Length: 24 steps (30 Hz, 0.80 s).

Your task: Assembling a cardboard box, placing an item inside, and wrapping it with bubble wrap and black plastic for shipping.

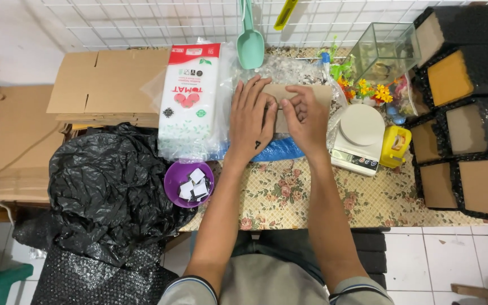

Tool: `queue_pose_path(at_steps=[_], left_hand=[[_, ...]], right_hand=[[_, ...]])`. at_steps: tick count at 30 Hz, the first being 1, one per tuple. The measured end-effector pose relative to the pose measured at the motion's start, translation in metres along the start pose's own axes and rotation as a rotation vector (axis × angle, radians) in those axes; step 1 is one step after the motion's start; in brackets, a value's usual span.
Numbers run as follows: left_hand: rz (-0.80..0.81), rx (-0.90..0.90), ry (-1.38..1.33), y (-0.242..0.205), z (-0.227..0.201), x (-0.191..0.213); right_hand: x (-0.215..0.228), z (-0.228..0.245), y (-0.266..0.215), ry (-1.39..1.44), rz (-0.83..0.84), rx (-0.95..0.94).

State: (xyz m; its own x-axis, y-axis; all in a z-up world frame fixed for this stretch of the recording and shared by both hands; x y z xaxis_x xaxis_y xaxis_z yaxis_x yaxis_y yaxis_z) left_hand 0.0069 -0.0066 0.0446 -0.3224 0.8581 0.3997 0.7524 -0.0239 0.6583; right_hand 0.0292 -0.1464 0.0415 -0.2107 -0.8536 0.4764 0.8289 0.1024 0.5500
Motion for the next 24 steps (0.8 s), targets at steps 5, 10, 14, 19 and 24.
queue_pose_path(at_steps=[5,10,14,19,24], left_hand=[[-0.007,-0.007,-0.011,-0.001,0.002,-0.001],[0.003,-0.019,-0.021,-0.002,-0.002,0.001],[-0.010,-0.022,-0.034,-0.002,-0.003,0.003],[0.001,-0.025,-0.023,-0.002,-0.001,0.001],[-0.018,-0.015,0.002,-0.003,0.001,0.000]], right_hand=[[0.003,-0.007,0.001,0.021,0.024,0.018],[0.006,0.000,0.002,0.055,0.022,0.049],[0.004,0.001,0.003,0.094,0.048,0.012],[0.006,0.000,0.003,0.071,0.012,0.019],[0.004,-0.021,0.000,0.128,-0.049,-0.029]])
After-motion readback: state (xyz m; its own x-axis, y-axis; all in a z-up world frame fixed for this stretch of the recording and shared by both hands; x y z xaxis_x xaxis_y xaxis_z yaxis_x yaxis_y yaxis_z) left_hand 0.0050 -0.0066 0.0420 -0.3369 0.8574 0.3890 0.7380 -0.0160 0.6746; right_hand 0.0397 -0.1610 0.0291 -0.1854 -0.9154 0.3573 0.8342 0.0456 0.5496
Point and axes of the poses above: each hand's wrist, its own y-axis towards the middle knuckle, its own x-axis out of the back of the hand, z = x × y, the point moved 5 cm from there along y, towards the middle knuckle, and after that the axes turned 12 degrees about -y, right-handed, at the moved point
